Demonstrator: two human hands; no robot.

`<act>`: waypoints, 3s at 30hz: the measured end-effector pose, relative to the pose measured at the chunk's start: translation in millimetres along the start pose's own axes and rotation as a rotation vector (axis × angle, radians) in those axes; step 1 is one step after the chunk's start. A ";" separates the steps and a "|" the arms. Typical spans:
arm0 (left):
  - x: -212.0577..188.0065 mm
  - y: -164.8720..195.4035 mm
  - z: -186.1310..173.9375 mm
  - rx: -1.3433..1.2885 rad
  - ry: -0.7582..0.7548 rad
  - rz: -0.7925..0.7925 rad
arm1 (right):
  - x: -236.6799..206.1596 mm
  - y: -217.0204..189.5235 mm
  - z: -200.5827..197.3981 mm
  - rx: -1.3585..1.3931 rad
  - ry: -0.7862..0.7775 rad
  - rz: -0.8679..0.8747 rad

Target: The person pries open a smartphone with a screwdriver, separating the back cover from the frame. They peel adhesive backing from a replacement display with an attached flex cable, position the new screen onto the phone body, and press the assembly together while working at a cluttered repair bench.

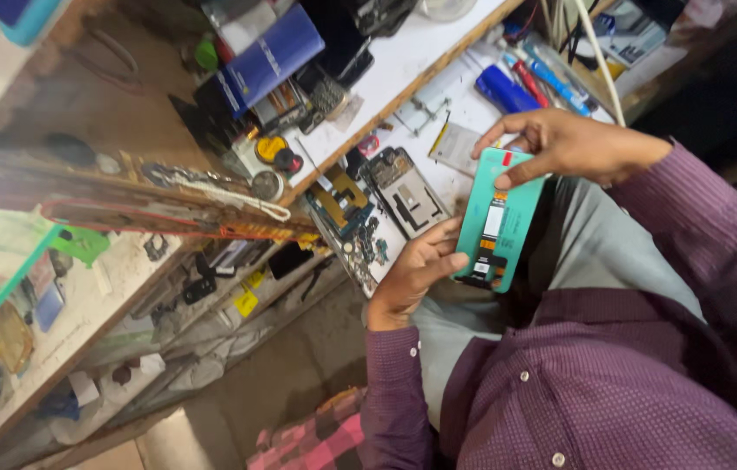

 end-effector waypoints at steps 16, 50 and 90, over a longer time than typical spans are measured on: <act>20.8 -39.1 -15.7 -0.154 0.218 0.395 | 1.6 -4.0 18.2 0.105 0.294 -0.210; 27.0 -13.0 -11.4 -0.100 0.372 0.740 | -30.7 82.2 85.4 0.465 0.067 -0.132; 29.3 -21.0 -17.9 -0.114 0.527 0.750 | -20.8 58.7 103.7 0.608 0.228 -0.255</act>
Point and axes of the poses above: each hand's wrist, its own x-axis towards the middle knuckle, its own z-axis out of the palm, y = z × x, the point moved 6 cm from there along x, towards the middle knuckle, and after that the axes turned 14 degrees about -x, right-handed, at the moved point
